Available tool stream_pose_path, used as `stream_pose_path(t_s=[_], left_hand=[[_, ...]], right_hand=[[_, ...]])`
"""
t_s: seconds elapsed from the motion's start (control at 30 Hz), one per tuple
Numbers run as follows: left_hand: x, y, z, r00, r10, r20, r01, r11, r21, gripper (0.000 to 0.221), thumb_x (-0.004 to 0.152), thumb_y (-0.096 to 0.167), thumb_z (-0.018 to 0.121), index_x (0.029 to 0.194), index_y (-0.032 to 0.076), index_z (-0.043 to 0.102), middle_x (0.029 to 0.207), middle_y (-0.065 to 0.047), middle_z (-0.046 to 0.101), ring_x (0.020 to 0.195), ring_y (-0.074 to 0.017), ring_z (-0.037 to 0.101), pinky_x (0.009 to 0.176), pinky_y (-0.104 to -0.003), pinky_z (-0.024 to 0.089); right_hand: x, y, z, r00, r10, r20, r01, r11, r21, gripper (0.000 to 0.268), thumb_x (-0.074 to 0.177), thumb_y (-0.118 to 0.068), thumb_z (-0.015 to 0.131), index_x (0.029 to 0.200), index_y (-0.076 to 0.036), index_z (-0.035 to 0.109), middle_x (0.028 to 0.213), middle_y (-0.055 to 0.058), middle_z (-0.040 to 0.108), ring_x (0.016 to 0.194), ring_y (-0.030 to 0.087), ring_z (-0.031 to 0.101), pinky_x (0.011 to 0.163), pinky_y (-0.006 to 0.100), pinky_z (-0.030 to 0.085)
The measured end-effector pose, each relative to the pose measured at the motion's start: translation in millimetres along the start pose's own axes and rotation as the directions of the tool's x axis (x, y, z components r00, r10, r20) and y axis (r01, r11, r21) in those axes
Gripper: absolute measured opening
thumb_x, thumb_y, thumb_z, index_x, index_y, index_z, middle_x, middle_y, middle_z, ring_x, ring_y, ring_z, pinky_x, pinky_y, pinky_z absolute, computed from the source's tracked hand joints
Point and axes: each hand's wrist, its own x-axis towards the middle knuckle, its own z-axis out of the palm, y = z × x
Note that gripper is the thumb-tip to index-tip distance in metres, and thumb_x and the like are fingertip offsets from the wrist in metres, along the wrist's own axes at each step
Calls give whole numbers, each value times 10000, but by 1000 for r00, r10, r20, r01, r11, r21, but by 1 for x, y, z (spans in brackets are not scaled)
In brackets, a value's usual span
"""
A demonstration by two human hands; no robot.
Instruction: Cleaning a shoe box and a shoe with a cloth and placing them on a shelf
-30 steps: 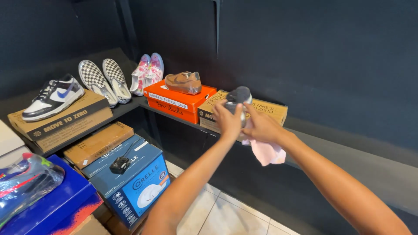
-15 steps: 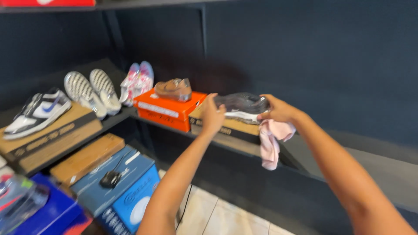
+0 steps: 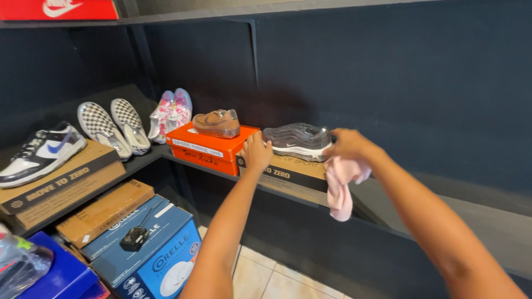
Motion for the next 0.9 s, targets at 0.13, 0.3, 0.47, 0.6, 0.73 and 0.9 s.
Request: stream_pose_path(t_s=[0.13,0.3,0.47,0.6,0.73,0.9], left_hand=[[-81,39,-39,947,134,-291,-178,976,-129,543,934,371,615,1409,145,482,1471,-162,472,1367,-389,434,1101,-650,287],[-108,45,-22,957,252,-146,-266,960,-88,673,959,451,586,1494,83,408,1592,-271,318,1485,-453,274,1134,-745,52],[-92,31,14,898,329,-294,-291,943,164,618,957,510,495,1419,100,516,1494,-194,497,1422,-361,412,1117,-759,72],[-88,29,22,844,360,-397,-300,931,208,558,936,462,549,1369,112,574,1439,-182,554,1365,-349,476,1118,-737,134],[-85,25,27,824,364,-435,-298,930,215,561,904,486,562,1361,162,593,1470,-168,528,1379,-335,465,1115,-736,151],[-127,30,-6,878,327,-348,-344,939,15,672,956,447,606,1498,81,452,1641,-262,236,1527,-449,181,1126,-768,78]], right_hand=[[4,-12,-41,767,-97,-634,227,966,126,228,922,-474,696,981,-257,730,1001,5,744,1026,310,695,905,443,540],[46,-47,-11,516,-155,-842,390,918,70,62,925,-283,728,915,-225,708,869,-6,684,964,264,683,899,394,540],[50,-42,34,901,-309,-305,261,947,-189,628,950,-641,513,1405,-209,497,1273,111,612,1187,386,636,965,560,533],[37,-51,33,794,-327,-512,298,944,-141,369,953,-350,590,1273,-168,559,1094,112,608,1085,377,659,920,531,548],[17,-60,21,693,-384,-610,481,877,-5,187,997,-249,551,1115,-108,587,993,149,631,1075,416,637,1031,593,429],[-37,-40,10,666,17,-746,403,833,378,269,979,-330,632,1180,-159,578,1090,120,621,1157,377,600,1037,519,436]])
